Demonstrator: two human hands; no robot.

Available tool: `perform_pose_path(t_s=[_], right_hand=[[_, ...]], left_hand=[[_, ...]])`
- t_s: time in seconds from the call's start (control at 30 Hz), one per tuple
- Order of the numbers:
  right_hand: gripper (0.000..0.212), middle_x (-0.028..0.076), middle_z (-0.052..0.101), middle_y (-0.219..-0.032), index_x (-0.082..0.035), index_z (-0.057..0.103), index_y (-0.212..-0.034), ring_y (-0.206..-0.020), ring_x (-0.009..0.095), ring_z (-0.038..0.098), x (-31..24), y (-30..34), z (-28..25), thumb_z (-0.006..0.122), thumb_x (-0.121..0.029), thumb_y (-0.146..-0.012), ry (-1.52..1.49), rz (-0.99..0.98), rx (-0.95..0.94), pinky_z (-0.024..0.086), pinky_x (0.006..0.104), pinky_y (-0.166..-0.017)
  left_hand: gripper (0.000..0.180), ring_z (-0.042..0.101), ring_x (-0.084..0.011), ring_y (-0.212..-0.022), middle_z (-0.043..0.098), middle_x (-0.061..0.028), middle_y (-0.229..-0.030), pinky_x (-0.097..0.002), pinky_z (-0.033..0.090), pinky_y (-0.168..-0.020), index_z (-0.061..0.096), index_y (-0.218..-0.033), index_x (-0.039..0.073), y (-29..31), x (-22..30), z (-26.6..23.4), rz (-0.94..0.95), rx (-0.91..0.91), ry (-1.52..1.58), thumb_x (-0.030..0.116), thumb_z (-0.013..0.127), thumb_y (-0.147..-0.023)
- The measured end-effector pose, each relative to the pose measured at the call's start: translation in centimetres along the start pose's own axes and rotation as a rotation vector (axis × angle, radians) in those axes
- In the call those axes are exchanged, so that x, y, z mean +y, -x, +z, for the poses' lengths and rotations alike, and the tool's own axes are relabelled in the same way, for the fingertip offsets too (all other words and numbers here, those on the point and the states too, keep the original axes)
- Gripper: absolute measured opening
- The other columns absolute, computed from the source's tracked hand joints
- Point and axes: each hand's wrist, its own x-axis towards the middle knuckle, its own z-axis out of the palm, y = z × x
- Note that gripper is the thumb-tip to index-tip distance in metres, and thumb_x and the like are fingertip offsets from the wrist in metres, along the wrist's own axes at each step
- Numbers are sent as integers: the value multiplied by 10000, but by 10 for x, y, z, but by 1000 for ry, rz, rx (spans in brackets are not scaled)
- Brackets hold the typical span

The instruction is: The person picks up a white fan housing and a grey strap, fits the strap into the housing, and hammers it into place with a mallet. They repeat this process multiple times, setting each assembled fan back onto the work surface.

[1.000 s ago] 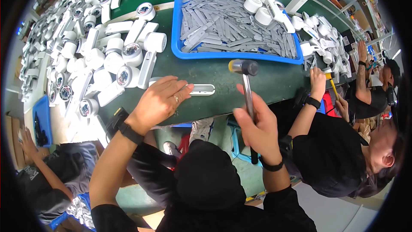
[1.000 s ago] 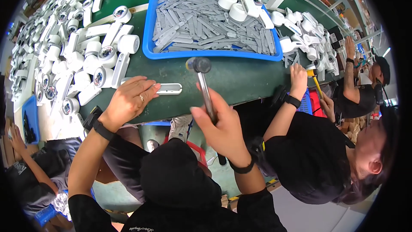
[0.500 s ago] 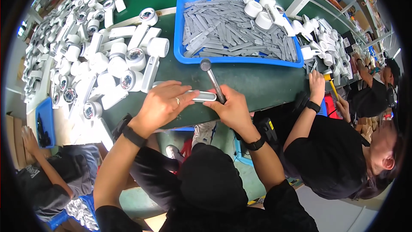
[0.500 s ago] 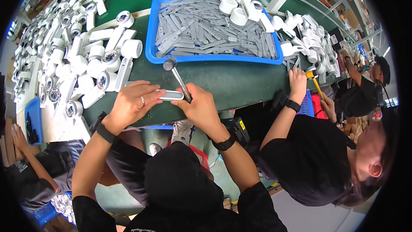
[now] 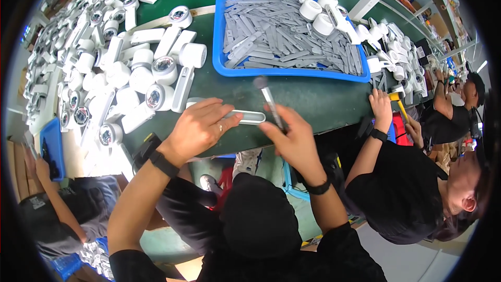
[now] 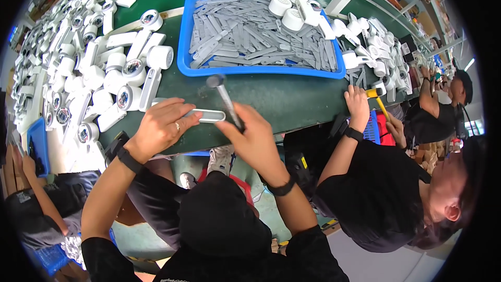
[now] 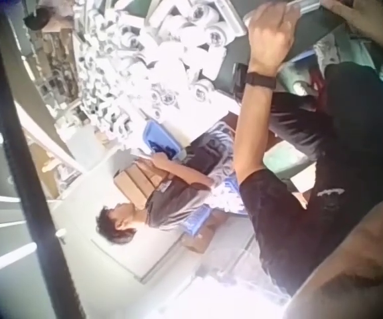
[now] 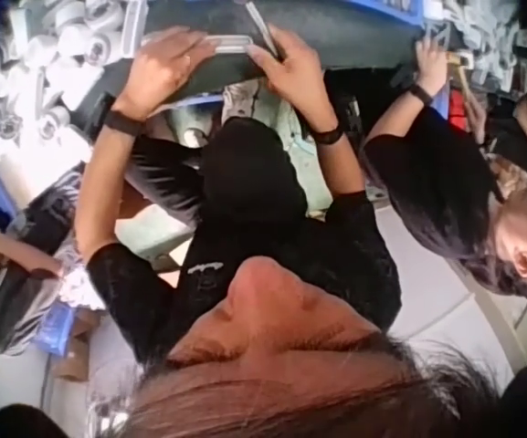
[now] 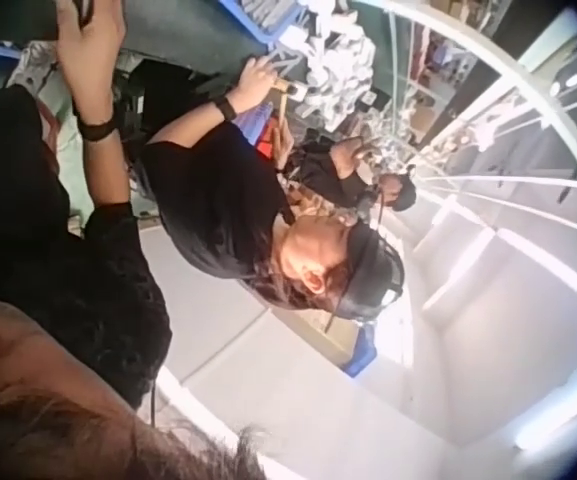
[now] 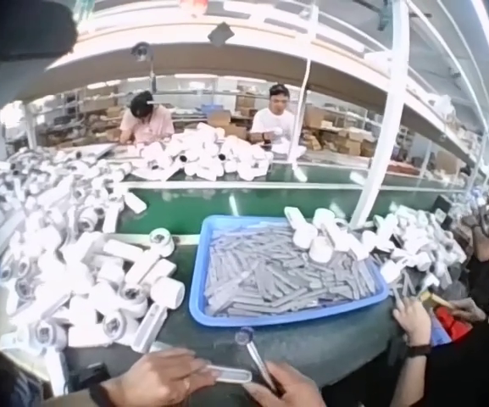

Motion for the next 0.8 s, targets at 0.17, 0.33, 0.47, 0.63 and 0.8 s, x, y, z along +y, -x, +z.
perform_pose_path(t_s=[0.17, 0.33, 0.47, 0.63, 0.8], right_hand=[[450, 17, 533, -678, 43, 472, -1491, -427, 60, 429, -50, 32, -45, 395, -218, -1133, -561, 481, -211, 336, 214, -418], [436, 0, 513, -673, 25, 488, -1489, -431, 51, 423, -72, 53, -43, 417, -211, -1130, -413, 445, -236, 327, 209, -418], [427, -21, 492, -642, -10, 493, -1504, -430, 42, 412, -54, 43, -31, 416, -195, -1128, -315, 595, -339, 327, 208, -423], [438, -15, 499, -645, -39, 482, -1524, -421, 48, 408, -51, 46, -33, 405, -228, -1136, -323, 477, -304, 332, 213, -419], [438, -7, 513, -662, -41, 490, -1514, -415, 58, 408, -55, 50, -40, 410, -252, -1139, -346, 532, -250, 333, 222, -408]], left_hand=[[191, 720, -276, -861, 734, -86, -979, -394, 614, -852, 783, -1003, 60, 4, -1, 2, -18, 17, 21, 94, 795, -815], [180, 715, -274, -850, 734, -77, -968, -391, 610, -853, 783, -990, 63, 4, 0, 0, -42, 28, 54, 99, 796, -814], [172, 715, -273, -843, 733, -76, -957, -391, 614, -838, 786, -978, 61, 2, -1, 2, -13, 45, 37, 103, 802, -811], [162, 717, -271, -854, 742, -81, -961, -383, 609, -827, 788, -984, 63, 0, 1, -1, -10, 34, 40, 124, 802, -835], [180, 714, -278, -876, 747, -88, -975, -398, 603, -851, 789, -993, 64, 4, 3, 1, -68, 19, 68, 120, 804, -822]])
